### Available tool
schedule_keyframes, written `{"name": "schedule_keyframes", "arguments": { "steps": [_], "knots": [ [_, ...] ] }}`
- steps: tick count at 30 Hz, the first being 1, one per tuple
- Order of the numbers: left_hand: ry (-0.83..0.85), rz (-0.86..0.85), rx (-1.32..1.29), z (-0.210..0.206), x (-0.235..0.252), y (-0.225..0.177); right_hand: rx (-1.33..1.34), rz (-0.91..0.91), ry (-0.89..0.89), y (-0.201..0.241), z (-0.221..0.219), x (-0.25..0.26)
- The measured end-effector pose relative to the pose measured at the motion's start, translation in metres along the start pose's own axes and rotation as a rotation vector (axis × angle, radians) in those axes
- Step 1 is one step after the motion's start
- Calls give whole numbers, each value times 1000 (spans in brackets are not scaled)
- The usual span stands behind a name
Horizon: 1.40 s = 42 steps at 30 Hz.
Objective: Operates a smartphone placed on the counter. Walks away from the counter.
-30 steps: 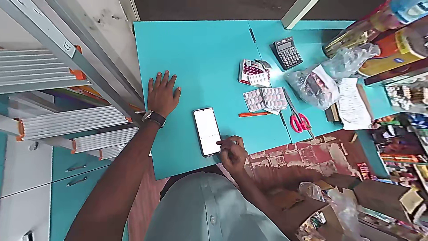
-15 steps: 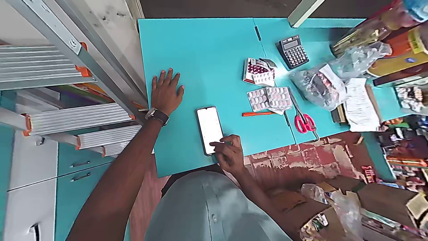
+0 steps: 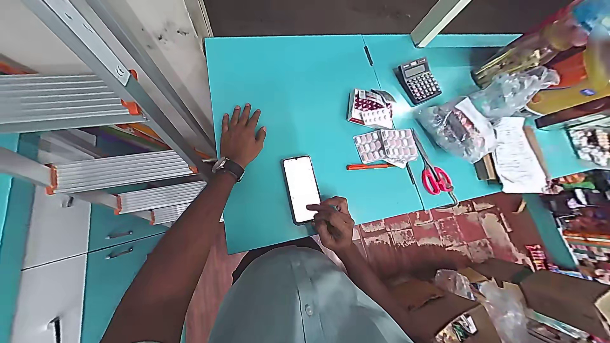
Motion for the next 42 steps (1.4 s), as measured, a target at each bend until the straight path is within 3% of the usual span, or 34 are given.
{"name": "schedule_keyframes", "arguments": {
  "steps": [7, 23, 30, 35, 42],
  "knots": [
    [-8, -6, 0, 1, 0, 0, -75, -166, -169, -14, 21, 6],
    [-6, 1, -18, 1, 1, 0, -270, -98, -98, -18, 13, 1],
    [-7, 0, -3, 1, 0, 1, -160, -164, -177, -12, 27, 21],
    [-10, -9, 2, -1, 0, 0, -169, -186, -158, -36, 15, 52],
    [-15, -7, -3, -1, 0, 1, -171, -223, -139, -58, 3, 45]
  ]
}}
Point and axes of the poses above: each hand's wrist, its own x-axis towards the middle knuckle, its own z-axis out of the back of the hand, y = z × x, the point moved 10 cm from there along x, towards the middle knuckle, and after that the axes turned 11 degrees about -y, right-handed, at the moved point
